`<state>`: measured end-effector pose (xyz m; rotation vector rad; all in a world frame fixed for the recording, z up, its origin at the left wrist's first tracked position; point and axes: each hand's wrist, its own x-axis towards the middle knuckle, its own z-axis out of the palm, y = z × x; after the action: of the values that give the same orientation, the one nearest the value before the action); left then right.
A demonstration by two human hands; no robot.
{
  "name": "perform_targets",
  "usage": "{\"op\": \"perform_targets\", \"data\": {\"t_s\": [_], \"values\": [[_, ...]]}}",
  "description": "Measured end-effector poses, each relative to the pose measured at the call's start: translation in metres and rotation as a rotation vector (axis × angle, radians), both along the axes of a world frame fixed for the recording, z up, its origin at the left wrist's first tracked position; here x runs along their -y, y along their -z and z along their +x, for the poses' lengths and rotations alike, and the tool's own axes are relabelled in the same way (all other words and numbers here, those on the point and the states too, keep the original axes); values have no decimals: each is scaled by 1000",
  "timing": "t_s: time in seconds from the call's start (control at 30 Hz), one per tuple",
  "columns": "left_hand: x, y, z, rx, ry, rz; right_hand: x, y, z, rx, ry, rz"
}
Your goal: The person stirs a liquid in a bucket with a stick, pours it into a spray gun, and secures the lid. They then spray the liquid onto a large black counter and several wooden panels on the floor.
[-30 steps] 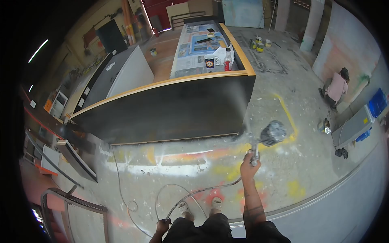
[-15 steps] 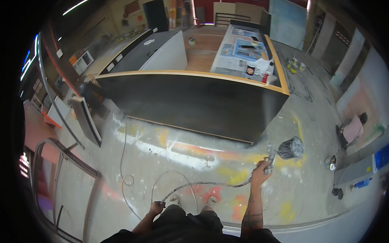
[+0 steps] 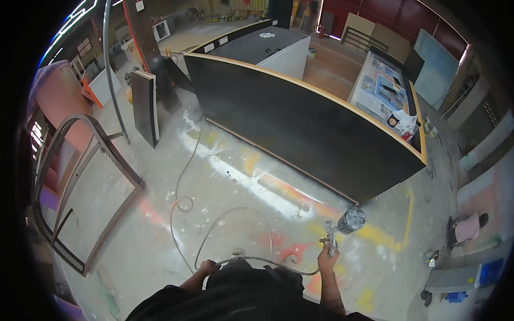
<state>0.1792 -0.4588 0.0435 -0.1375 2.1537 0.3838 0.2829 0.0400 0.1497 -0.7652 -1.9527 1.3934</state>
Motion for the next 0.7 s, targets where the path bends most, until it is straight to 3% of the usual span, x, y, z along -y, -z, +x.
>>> {"op": "perform_targets", "data": {"t_s": [0.1,0.17,0.23,0.43,0.57,0.7], "values": [[43,18,1,-3,23,11,33,19,7,57,83,72],[67,29,0,1,-18,42,57,24,11,167,296,-150],[89,30,0,26,-56,54,84,10,13,180,346,-114],[141,47,-10,40,-21,125,121,-7,54,106,767,-268],[153,61,-31,9,-19,226,147,-24,85,-80,1035,-205],[141,34,-55,-80,-74,327,169,-26,121,-96,1220,-255]]}}
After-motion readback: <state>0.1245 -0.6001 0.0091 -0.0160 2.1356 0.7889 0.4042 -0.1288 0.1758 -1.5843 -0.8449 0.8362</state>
